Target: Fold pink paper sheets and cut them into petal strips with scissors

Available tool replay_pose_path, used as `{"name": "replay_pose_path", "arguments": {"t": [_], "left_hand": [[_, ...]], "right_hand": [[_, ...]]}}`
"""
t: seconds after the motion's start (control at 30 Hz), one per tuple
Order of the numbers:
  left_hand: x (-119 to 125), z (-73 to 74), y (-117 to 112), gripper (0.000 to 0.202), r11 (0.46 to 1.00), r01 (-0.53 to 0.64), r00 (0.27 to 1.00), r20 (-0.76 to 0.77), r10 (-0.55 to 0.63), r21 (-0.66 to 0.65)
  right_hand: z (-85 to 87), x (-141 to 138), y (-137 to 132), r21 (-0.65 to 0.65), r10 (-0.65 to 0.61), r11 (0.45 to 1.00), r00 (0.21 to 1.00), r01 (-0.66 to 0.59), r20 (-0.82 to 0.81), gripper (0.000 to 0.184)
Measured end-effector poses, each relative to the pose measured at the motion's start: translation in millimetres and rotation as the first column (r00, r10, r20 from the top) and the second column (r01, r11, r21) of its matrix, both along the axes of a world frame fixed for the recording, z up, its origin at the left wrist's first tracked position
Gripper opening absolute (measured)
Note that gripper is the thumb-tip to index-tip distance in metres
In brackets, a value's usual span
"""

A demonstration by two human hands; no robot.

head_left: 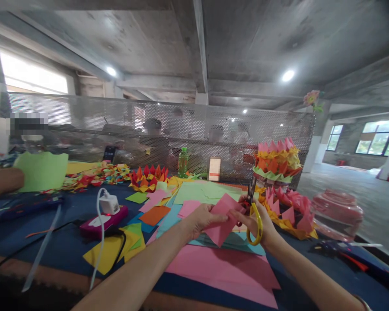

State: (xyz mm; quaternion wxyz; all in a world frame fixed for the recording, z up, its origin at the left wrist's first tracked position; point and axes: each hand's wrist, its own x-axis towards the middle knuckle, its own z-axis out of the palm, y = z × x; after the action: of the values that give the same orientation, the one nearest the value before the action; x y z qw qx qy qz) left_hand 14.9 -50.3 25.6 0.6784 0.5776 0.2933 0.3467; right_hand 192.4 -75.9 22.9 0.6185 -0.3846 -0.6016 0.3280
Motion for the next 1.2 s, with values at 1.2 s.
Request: {"name": "replay_pose_path", "arguments": {"t": [1.2], "left_hand": [[25, -5.0, -11, 0.037, 0.971, -0.213, 0.912, 0.334, 0.237, -0.106]], "right_hand": [[-4.6, -17, -9, 0.09, -0.085, 0.99, 0.974, 0.106, -0.212, 0.042]]}}
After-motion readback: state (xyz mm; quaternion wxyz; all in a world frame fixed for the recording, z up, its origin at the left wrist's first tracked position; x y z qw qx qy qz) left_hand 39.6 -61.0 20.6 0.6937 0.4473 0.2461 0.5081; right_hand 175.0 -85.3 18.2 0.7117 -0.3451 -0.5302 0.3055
